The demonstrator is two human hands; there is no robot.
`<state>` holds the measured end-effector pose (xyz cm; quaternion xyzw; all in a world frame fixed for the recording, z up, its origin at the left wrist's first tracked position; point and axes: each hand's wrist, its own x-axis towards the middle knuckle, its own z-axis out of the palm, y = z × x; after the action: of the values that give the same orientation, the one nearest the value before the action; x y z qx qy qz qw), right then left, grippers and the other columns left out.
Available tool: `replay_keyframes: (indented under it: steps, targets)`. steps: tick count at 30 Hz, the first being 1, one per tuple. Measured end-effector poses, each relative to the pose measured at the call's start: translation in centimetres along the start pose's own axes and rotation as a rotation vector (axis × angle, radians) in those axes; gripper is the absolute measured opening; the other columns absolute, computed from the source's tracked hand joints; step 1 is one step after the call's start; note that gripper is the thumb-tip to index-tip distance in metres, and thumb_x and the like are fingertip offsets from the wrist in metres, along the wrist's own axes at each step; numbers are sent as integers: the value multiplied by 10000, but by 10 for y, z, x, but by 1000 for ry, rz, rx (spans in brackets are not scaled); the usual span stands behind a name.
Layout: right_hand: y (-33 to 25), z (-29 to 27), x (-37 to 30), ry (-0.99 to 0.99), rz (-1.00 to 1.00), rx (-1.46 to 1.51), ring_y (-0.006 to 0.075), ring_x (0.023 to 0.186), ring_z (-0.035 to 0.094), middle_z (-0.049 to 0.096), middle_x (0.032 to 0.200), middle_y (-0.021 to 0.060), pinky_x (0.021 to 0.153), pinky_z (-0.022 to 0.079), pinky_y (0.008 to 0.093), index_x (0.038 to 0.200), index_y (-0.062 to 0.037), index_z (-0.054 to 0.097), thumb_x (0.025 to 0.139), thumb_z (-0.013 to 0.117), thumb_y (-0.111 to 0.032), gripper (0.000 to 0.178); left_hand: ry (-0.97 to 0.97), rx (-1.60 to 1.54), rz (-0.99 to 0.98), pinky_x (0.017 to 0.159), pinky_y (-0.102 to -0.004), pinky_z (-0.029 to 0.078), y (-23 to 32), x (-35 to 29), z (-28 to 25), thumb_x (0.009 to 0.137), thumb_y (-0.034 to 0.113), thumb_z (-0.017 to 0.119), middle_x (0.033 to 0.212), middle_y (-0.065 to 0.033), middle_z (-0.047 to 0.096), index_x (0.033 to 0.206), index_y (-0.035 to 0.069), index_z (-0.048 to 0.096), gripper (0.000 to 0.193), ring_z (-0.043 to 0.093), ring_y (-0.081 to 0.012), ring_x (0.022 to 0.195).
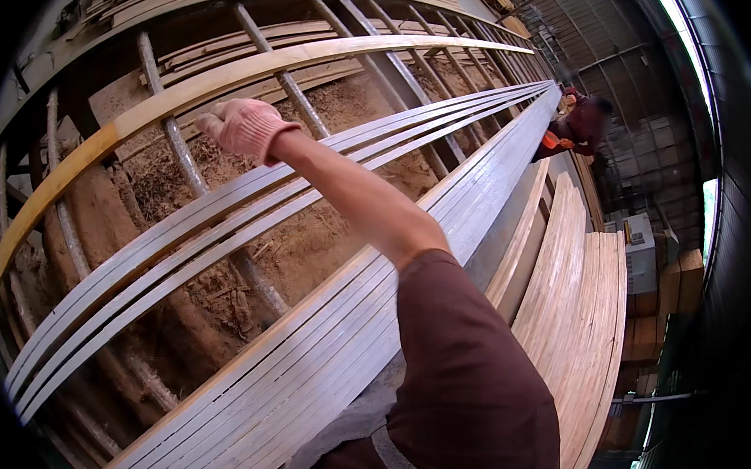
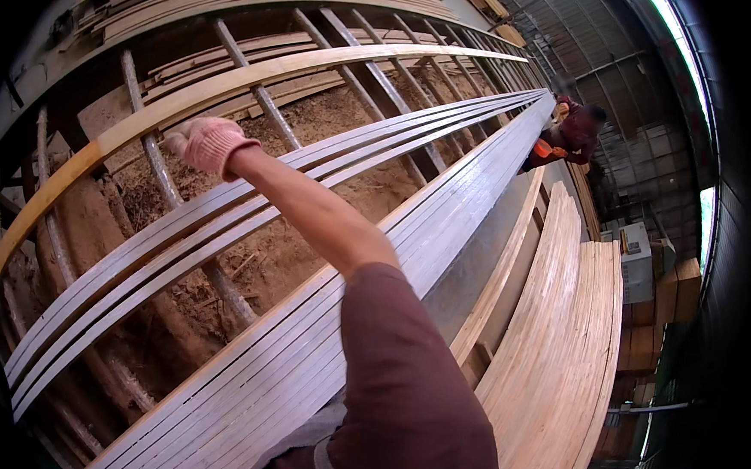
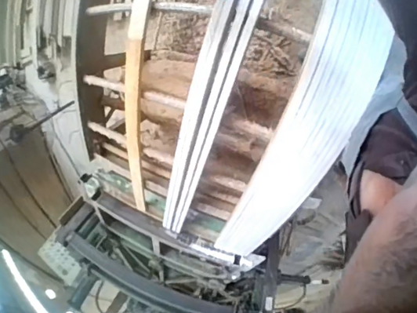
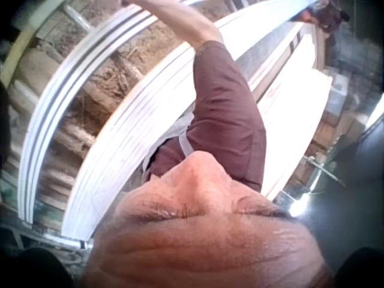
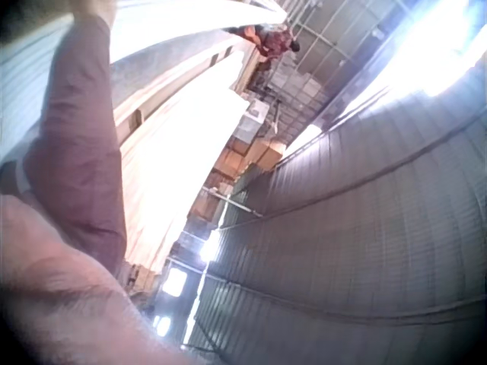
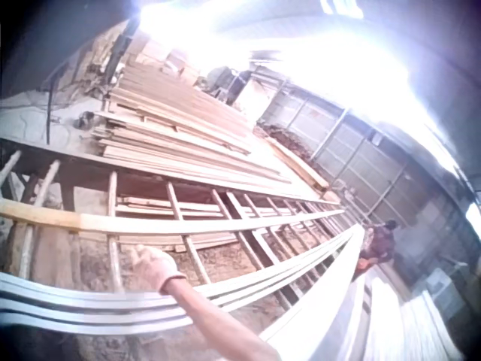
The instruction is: The person applies white adhesive to long, curved wooden planks using a paint roller. They dip the roller into a bucket of glue and spread it evenly across the surface of the planks. The person then stacks the treated planks onto a drying rack.
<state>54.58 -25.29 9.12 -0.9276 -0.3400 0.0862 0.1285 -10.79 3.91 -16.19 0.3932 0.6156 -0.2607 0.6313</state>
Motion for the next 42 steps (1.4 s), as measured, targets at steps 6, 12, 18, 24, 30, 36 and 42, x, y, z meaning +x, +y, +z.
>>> replay_keyframes:
  steps: [6, 12, 18, 24, 30, 36, 42]
  targets:
    - [-135, -50, -143, -584, -5, 59, 247, 769, 680, 722, 878, 116, 724, 568, 415, 1031, -109, 732, 994, 505, -548, 496, -41, 17, 67, 794, -460, 582, 12, -1, 4, 1028, 574, 497, 1104, -205, 707, 1363, -34, 573, 698, 703, -353, 830]
    - [-108, -3, -205, -570, 114, -56, 369, 893, 705, 721, 921, 183, 800, 558, 489, 1021, -37, 706, 943, 545, -493, 490, -81, 42, 145, 799, -472, 588, 20, -4, 1, 1035, 578, 480, 1105, -223, 709, 1356, -45, 572, 707, 707, -364, 826]
    - [-55, 71, -176, -618, 14, -213, 264, 922, 704, 705, 933, 149, 758, 563, 438, 978, -67, 719, 975, 533, -312, 307, -56, -50, 164, 804, -483, 594, -30, -54, -71, 1041, 581, 463, 1107, -241, 711, 1348, -57, 571, 716, 711, -375, 822]
    - [-53, 76, -159, -425, 559, 429, 260, 658, 732, 726, 850, 176, 572, 581, 377, 1138, 13, 672, 983, 561, -525, 571, -215, -226, 440, 783, -501, 607, -24, -220, -133, 1059, 595, 381, 1093, -251, 716, 1297, -97, 578, 759, 716, -361, 775]
    - [-74, 71, -149, -379, 677, 541, 272, 605, 739, 731, 774, 173, 498, 580, 376, 1081, 71, 668, 975, 544, -632, 722, -228, -206, 1014, 858, -453, 598, 136, -337, -105, 1049, 667, 292, 1075, -183, 720, 1375, -114, 516, 876, 705, -281, 895]
    - [-52, 57, -153, -412, 432, 321, 282, 647, 721, 749, 923, 200, 575, 603, 401, 1175, 6, 673, 1011, 552, -499, 544, -226, -342, 721, 1004, -508, 535, 308, -261, -46, 1005, 711, 398, 1261, -206, 660, 1510, -22, 397, 890, 695, -327, 1025]
    - [-72, 68, -110, -539, 531, 364, 265, 664, 642, 683, 783, 149, 594, 537, 420, 940, -8, 687, 908, 639, -408, 404, -447, -689, 469, 1173, -580, 305, 356, -97, -57, 964, 768, 289, 1553, -142, 433, 1490, 52, 434, 900, 408, -361, 1429]
